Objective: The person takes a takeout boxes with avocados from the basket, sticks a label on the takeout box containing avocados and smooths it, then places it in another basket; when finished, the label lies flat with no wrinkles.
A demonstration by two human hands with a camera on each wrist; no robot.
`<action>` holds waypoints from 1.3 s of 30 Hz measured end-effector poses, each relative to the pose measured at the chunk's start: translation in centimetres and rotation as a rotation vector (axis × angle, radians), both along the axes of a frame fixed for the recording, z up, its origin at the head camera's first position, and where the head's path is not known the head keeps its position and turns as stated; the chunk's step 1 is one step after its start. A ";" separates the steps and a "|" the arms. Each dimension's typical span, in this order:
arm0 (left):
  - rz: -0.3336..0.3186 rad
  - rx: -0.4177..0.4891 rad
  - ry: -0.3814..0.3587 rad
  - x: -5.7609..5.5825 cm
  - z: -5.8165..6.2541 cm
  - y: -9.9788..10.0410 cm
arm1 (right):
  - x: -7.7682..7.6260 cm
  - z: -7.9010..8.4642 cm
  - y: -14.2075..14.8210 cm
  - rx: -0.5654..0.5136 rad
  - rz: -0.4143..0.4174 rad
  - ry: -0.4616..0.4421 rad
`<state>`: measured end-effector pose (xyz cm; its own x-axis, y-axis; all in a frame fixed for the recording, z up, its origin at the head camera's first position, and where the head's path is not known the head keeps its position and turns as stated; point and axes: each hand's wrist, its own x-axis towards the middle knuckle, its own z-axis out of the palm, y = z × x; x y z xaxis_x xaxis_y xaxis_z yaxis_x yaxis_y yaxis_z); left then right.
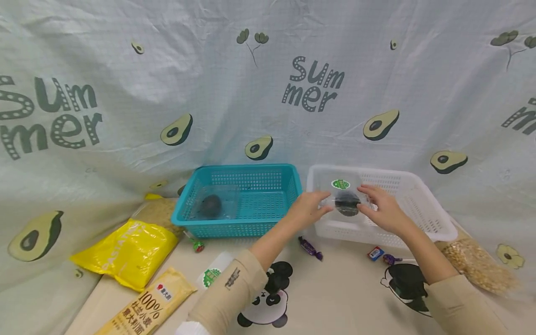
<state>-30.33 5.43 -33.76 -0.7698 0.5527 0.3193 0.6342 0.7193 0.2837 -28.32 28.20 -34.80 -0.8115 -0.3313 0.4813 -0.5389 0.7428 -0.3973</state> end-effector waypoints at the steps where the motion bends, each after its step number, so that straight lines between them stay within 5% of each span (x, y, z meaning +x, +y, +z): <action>1: 0.030 -0.046 0.009 0.0 -0.3 0.3 | -0.3 -0.3 0.1 -0.003 -0.001 -0.049; 8: 0.125 -0.284 0.173 0.3 -1.6 1.0 | -1.6 -2.4 0.0 -0.032 -0.018 -0.300; 13: 0.176 -0.454 0.172 0.6 -1.6 1.2 | -2.1 -2.6 -1.1 0.042 0.057 -0.382; 17: 0.188 -0.501 0.170 0.8 -1.8 1.0 | -2.3 -2.5 -1.9 0.107 0.090 -0.403; 20: 0.148 -0.444 0.144 0.8 -1.9 0.2 | -2.6 -2.6 -2.2 0.127 0.074 -0.381; 22: 0.066 -0.349 0.069 0.5 -1.6 -0.7 | -2.8 -2.5 -2.6 0.146 0.059 -0.346; 26: -0.106 -0.140 -0.129 0.2 -0.9 -3.3 | -3.3 -2.3 -4.0 0.187 0.006 -0.204; 29: -0.139 -0.077 -0.162 0.3 -0.6 -6.0 | -3.6 -2.2 -5.6 0.181 -0.016 -0.089; 32: -0.103 -0.081 -0.143 0.3 -0.8 -9.6 | -3.6 -2.1 -7.6 0.164 0.014 -0.036; 39: 0.147 -0.069 -0.172 0.3 -1.4 -19.2 | -3.0 -1.8 -12.7 0.117 0.212 -0.142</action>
<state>-30.02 -13.80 -35.20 -0.8834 0.4466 0.1420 0.4678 0.8217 0.3255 -31.29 15.49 -36.59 -0.7746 -0.5479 0.3158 -0.6324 0.6645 -0.3983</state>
